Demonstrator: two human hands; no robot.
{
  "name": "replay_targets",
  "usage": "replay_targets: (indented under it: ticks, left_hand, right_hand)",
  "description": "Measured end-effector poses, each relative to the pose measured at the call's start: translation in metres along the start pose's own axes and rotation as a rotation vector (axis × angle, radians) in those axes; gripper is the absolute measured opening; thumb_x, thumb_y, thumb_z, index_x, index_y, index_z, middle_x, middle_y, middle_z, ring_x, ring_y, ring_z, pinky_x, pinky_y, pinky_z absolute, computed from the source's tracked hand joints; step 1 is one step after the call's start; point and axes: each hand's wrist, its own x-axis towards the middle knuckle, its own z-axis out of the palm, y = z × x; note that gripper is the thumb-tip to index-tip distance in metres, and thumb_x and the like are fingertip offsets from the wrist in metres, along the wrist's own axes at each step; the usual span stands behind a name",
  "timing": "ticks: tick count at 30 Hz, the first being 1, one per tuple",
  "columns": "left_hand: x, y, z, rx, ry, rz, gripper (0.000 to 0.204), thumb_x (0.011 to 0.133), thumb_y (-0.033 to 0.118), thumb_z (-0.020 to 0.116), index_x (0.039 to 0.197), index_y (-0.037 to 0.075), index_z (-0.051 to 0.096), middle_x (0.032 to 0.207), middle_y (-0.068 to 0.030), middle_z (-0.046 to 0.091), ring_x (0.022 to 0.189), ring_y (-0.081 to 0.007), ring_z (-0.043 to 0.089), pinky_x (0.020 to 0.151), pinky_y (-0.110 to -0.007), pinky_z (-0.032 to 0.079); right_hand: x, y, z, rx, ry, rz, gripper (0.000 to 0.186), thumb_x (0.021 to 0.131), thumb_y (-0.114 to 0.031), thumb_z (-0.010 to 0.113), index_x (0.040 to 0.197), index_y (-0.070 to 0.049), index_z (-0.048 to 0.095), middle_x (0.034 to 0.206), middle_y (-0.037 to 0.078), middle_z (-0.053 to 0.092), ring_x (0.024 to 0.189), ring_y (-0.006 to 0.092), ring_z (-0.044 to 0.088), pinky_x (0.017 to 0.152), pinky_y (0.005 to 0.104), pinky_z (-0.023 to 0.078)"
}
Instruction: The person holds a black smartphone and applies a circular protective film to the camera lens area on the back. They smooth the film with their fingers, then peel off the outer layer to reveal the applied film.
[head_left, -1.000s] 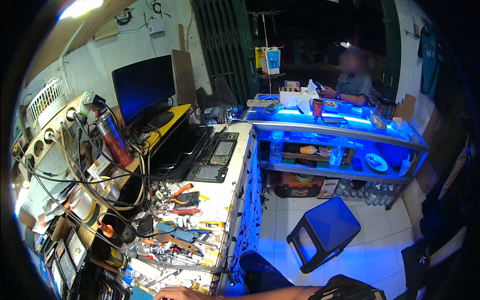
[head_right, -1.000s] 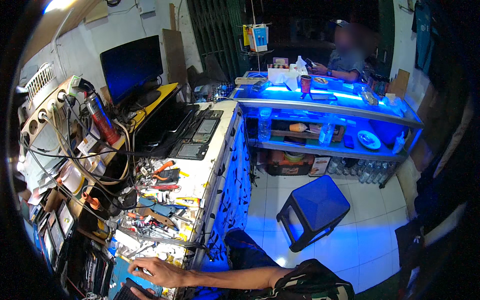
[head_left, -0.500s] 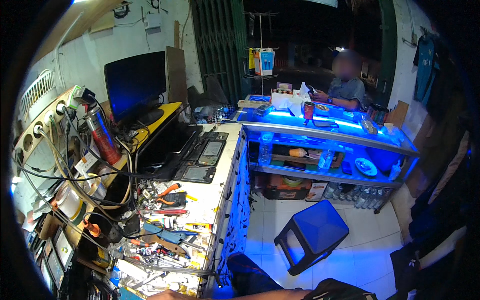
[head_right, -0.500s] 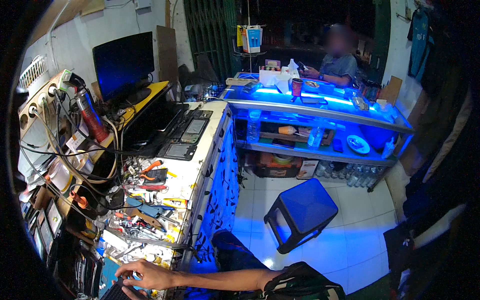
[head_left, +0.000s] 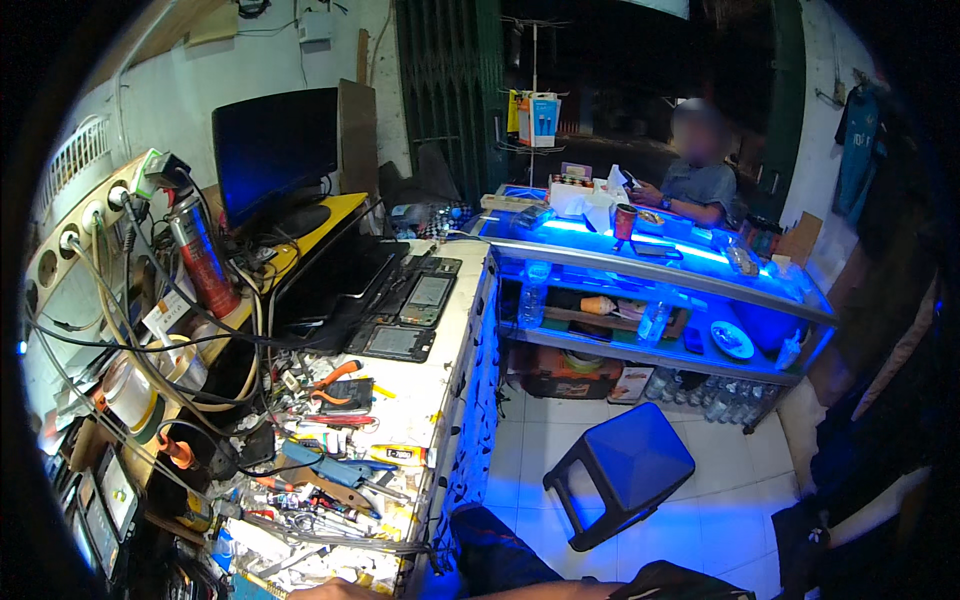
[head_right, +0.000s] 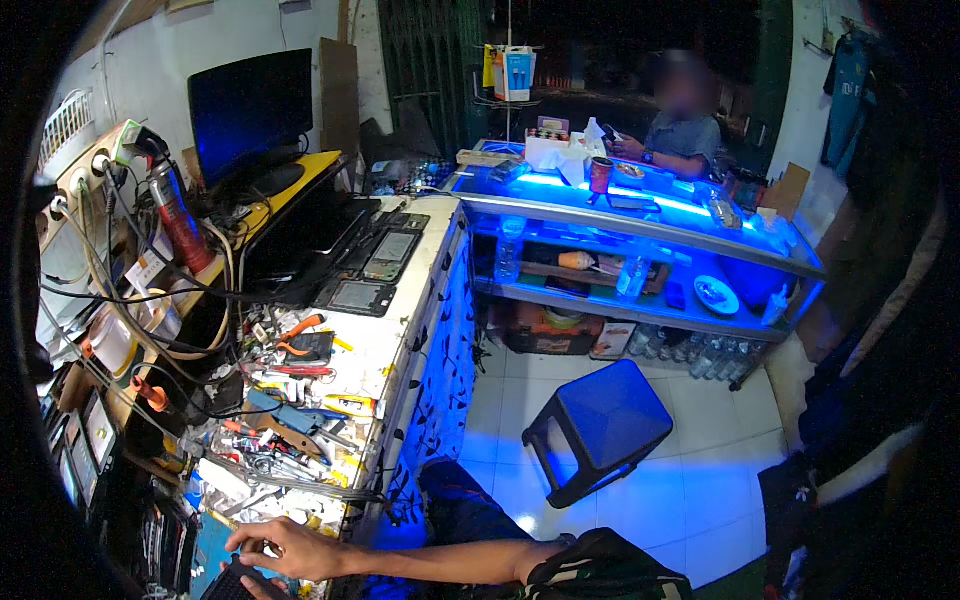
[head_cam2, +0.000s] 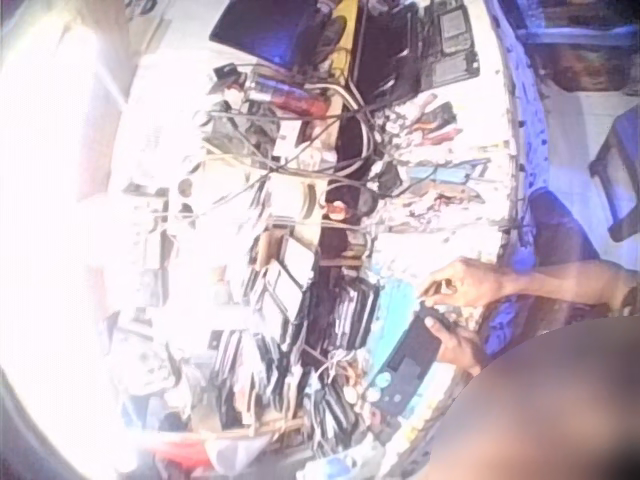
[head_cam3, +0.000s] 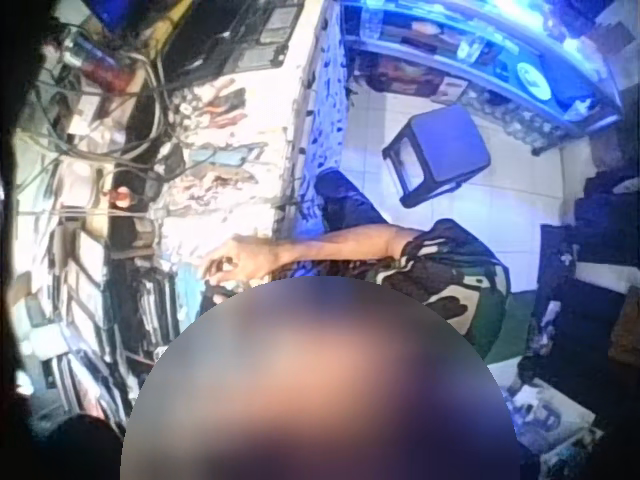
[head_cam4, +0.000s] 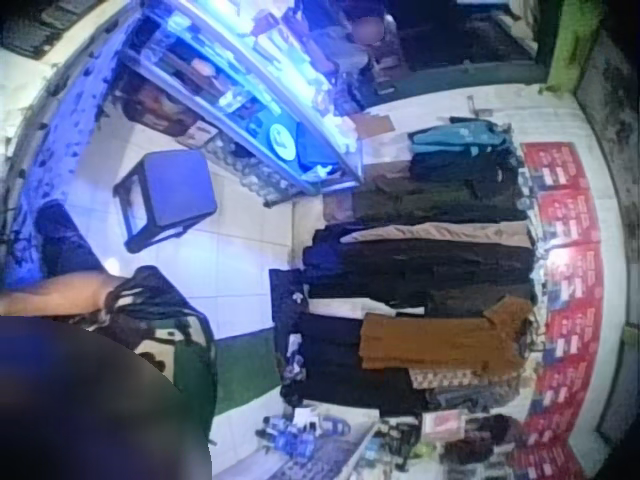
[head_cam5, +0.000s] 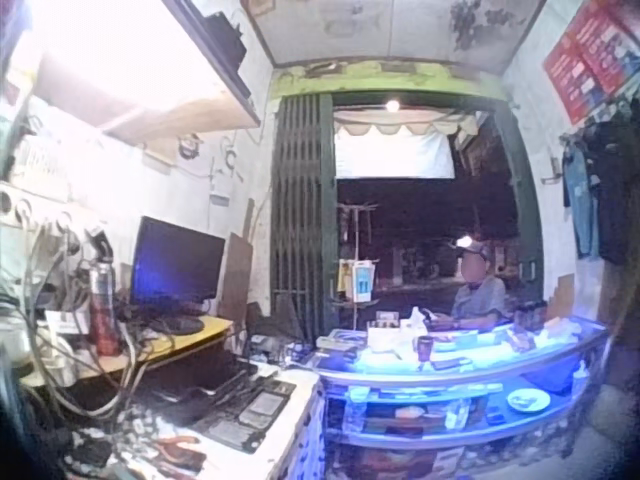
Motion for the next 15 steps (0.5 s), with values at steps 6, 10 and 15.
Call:
replay_targets:
  ticks: [6,10,15]
  left_hand:
    - [-0.003,0.0,0.001,-0.128,0.164,-0.207,0.038,0.095,0.026,0.057,0.113,-0.007,0.058,0.108,-0.0177,0.062,0.092,-0.0229,0.058,0.084,-0.035,0.047]
    - [-0.008,-0.02,-0.008,-0.098,0.065,-0.192,0.034,0.097,0.019,0.052,0.12,-0.006,0.055,0.112,-0.0191,0.061,0.094,-0.0261,0.059,0.086,-0.037,0.047]
    - [-0.01,-0.04,-0.021,0.472,-0.161,0.19,0.048,0.089,0.003,0.052,0.137,0.002,0.043,0.121,-0.0233,0.056,0.101,-0.0379,0.058,0.089,-0.042,0.046]
  right_hand:
    - [-0.004,-0.001,0.001,-0.013,-0.004,0.099,0.03,0.09,-0.014,0.062,0.117,-0.004,0.059,0.085,0.01,0.069,0.079,0.0135,0.065,0.072,0.0297,0.05]
    - [-0.002,0.0,0.002,-0.114,0.004,0.046,0.025,0.09,-0.018,0.063,0.109,-0.001,0.063,0.091,0.01,0.068,0.086,0.0148,0.064,0.077,0.0301,0.05]
    - [-0.006,0.002,0.001,-0.179,-0.007,0.118,0.027,0.091,-0.025,0.062,0.107,-0.003,0.062,0.092,0.007,0.066,0.085,0.0143,0.062,0.071,0.0283,0.047]
